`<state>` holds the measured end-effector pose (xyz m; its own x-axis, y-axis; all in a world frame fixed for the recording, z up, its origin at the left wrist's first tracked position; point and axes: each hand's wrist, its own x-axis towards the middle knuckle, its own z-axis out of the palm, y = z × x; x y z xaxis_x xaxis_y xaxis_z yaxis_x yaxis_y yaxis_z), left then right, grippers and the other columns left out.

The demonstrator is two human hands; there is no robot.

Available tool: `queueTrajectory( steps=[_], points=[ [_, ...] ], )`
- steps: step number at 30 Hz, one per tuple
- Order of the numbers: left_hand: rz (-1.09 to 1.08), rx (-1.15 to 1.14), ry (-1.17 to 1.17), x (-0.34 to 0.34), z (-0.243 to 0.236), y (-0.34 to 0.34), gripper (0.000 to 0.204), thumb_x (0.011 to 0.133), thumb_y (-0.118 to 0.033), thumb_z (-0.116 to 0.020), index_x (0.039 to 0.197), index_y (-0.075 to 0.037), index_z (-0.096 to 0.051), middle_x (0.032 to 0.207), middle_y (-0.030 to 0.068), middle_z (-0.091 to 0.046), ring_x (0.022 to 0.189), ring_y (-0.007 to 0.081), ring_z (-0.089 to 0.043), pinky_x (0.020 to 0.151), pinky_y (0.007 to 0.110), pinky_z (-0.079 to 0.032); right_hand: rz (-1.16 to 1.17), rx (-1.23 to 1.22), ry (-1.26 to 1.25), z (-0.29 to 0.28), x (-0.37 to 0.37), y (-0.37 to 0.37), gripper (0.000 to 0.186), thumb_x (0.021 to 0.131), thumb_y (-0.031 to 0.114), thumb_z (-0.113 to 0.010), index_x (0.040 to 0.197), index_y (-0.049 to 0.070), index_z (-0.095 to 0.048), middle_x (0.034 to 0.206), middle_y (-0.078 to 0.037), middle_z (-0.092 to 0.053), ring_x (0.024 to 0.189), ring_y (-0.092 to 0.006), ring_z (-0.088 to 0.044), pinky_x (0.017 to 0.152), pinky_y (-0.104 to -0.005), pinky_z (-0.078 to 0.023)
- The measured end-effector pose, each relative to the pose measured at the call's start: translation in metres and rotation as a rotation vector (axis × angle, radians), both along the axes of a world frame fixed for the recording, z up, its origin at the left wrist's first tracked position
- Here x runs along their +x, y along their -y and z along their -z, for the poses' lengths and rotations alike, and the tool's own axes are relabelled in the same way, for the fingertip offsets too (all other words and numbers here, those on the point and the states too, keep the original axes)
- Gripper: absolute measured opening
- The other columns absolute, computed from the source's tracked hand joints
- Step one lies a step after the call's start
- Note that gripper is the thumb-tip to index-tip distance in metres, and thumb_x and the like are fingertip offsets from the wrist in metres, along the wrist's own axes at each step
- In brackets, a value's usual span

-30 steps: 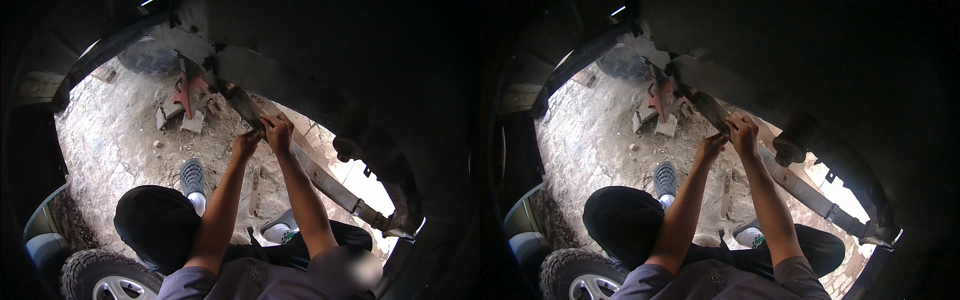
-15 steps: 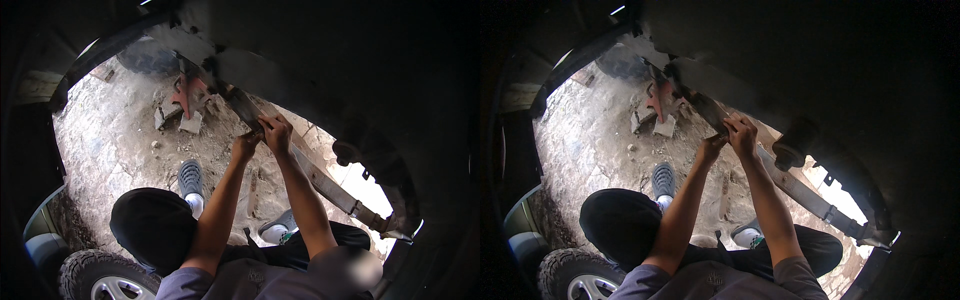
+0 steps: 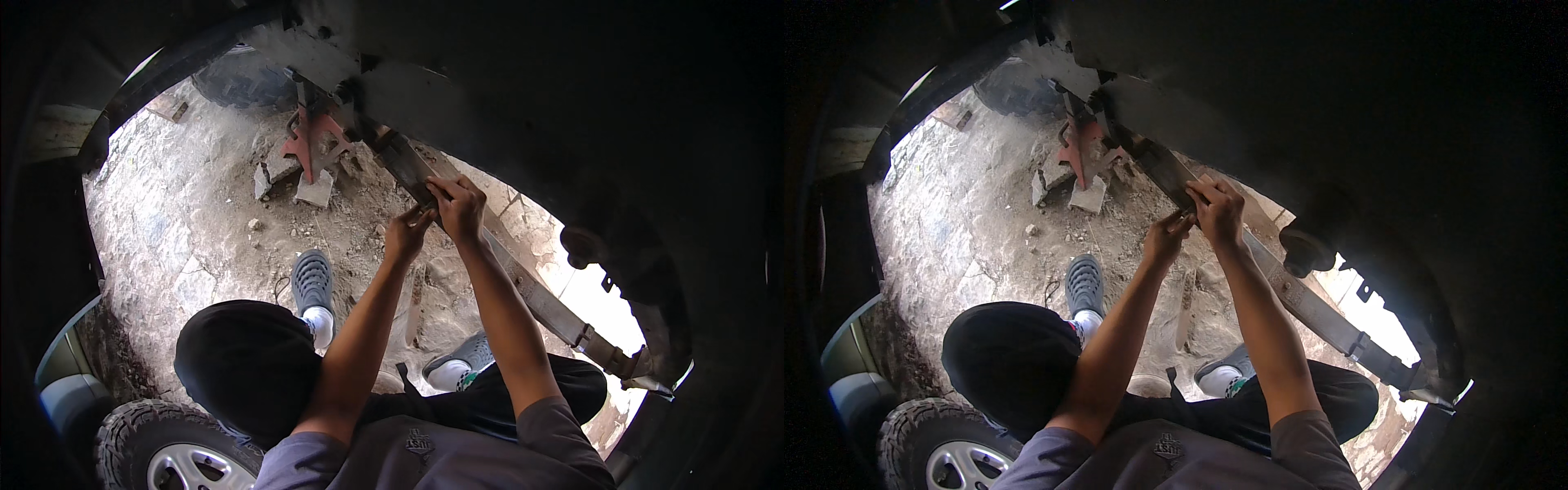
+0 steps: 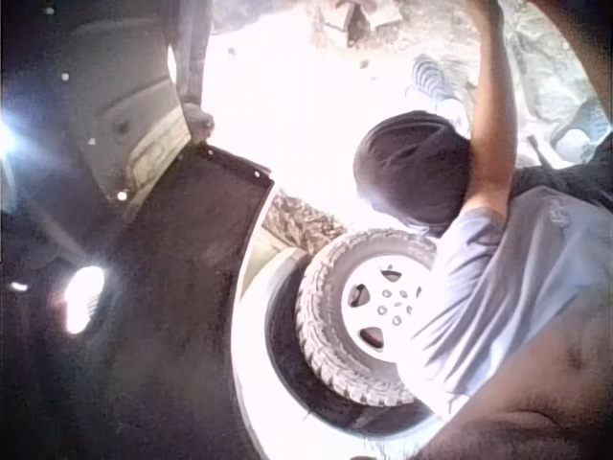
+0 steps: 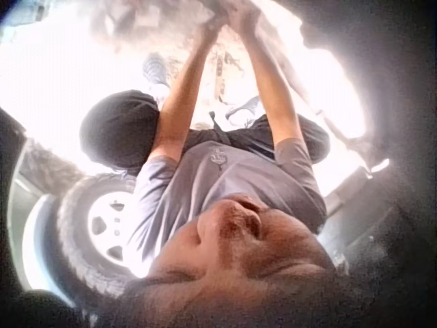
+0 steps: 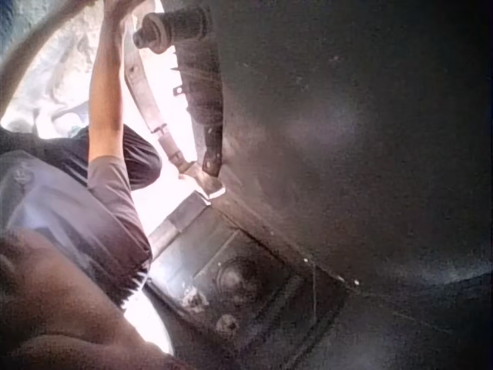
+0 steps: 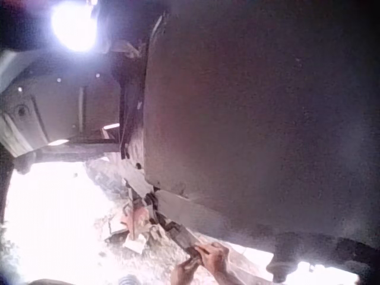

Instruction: The person sits beneath a vehicle and uses a hammer to strike a metal bracket on the undercarriage. They then use their hands to adjust and secure the bracket in place.

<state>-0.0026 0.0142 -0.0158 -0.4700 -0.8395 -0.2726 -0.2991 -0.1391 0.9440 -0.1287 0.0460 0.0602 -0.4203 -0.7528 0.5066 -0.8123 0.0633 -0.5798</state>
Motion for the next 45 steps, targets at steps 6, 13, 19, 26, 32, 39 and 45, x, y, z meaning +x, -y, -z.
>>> queueTrajectory(
  steps=[6,13,19,26,32,39,45],
  points=[
    [0.061,-0.031,0.004,0.007,-0.013,0.01,0.057,0.094,-0.055,-0.075,0.135,-0.016,-0.074,0.093,0.0154,-0.079,0.087,0.0282,-0.078,0.076,0.042,-0.057,0.03,0.031,-0.009,0.007,-0.008,-0.03,0.017,0.086,0.011,-0.085,0.103,0.012,-0.084,0.081,-0.011,-0.07,0.071,-0.0274,-0.068,0.068,-0.0379,-0.055],
    [0.083,-0.034,0.071,0.008,-0.027,0.003,0.056,0.098,-0.052,-0.072,0.139,-0.015,-0.071,0.107,0.0193,-0.079,0.1,0.032,-0.077,0.085,0.042,-0.057,0.045,0.04,-0.049,0.007,-0.006,-0.03,0.02,0.084,0.01,-0.086,0.104,0.013,-0.085,0.079,-0.01,-0.066,0.07,-0.0262,-0.067,0.067,-0.0372,-0.054],
    [-0.04,-0.161,0.027,-0.001,-0.006,-0.001,0.057,0.095,-0.056,-0.072,0.133,-0.013,-0.075,0.078,0.0171,-0.075,0.077,0.036,-0.076,0.069,0.045,-0.056,0.003,-0.026,-0.067,0.009,-0.001,-0.005,0.018,0.085,0.009,-0.085,0.102,0.011,-0.085,0.082,-0.009,-0.07,0.071,-0.0239,-0.069,0.066,-0.0352,-0.055],
    [0.041,-0.091,0.05,0.003,-0.009,0.004,0.06,0.097,-0.058,-0.067,0.139,-0.015,-0.071,0.078,0.0146,-0.076,0.079,0.0347,-0.077,0.069,0.045,-0.056,-0.077,0.102,-0.061,0.002,-0.015,-0.024,0.021,0.084,0.008,-0.084,0.105,0.011,-0.084,0.087,-0.01,-0.07,0.076,-0.0279,-0.069,0.069,-0.0386,-0.056],
    [0.031,-0.049,0.009,-0.004,-0.01,-0.005,0.057,0.099,-0.055,-0.067,0.14,-0.016,-0.07,0.081,0.008,-0.078,0.079,0.0237,-0.076,0.072,0.04,-0.057,0.017,0.056,-0.053,0.005,-0.012,-0.03,0.019,0.084,0.007,-0.085,0.103,0.01,-0.084,0.083,-0.011,-0.069,0.074,-0.0273,-0.069,0.069,-0.0381,-0.056],
    [0.013,0.012,-0.022,-0.004,-0.003,-0.006,0.057,0.099,-0.057,-0.065,0.14,-0.019,-0.07,0.082,0.0084,-0.079,0.084,0.0273,-0.079,0.076,0.041,-0.058,0.012,0.021,-0.026,0.009,-0.008,-0.03,0.019,0.085,0.007,-0.085,0.104,0.009,-0.083,0.083,-0.012,-0.07,0.074,-0.028,-0.07,0.069,-0.0371,-0.056],
    [0.075,0.007,0.064,0.001,-0.008,0.004,0.057,0.099,-0.052,-0.069,0.144,-0.017,-0.068,0.083,0.0062,-0.078,0.076,0.0166,-0.073,0.07,0.034,-0.055,0.065,-0.018,-0.031,0.019,-0.008,-0.048,0.02,0.085,0.008,-0.085,0.104,0.009,-0.083,0.083,-0.012,-0.069,0.073,-0.027,-0.069,0.068,-0.0362,-0.055]
  ],
)
